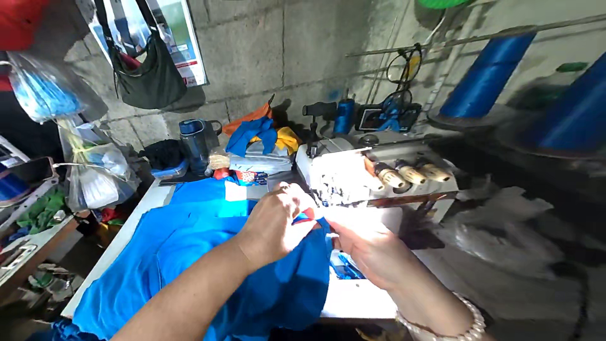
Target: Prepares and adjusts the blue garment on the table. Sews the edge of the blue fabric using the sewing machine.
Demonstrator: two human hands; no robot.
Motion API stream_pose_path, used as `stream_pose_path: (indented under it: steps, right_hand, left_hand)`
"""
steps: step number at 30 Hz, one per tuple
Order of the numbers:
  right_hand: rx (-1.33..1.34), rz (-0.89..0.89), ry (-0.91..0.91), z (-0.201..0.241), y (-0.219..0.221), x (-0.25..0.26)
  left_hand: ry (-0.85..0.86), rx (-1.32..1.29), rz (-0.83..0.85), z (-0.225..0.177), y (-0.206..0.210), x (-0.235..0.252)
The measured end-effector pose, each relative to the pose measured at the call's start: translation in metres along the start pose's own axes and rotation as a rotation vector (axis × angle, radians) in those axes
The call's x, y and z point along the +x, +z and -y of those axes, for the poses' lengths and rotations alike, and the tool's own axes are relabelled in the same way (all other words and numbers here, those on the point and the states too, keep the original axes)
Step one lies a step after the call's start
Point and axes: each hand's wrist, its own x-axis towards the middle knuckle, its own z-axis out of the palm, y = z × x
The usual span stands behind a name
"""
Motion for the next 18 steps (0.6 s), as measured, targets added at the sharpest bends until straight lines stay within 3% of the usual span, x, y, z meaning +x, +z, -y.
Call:
stream_pose_path:
  steps: [3,6,10,18]
  right_hand:
    - [-0.107,-0.152,-0.016,-0.002,0.001,0.005]
    - [-0.313,-0.304,-0.179,-0.007,0.003,0.010]
    - [-0.326,-0.177,-0.351,-0.003,0.009,0.001]
    - [-0.336,-0.057,-0.370,0.000,0.005,-0.005]
  left_hand:
    - [-0.017,-0.079,0.010,-0.001,-0.004,0.000]
    - [-0.017,-0.262,-0.021,-0.005,-0.007,0.003]
    - [-0.055,-0.370,-0.094,-0.004,-0.006,0.007]
    - [-0.121,-0.322,-0.067,-0.004,-0.006,0.002]
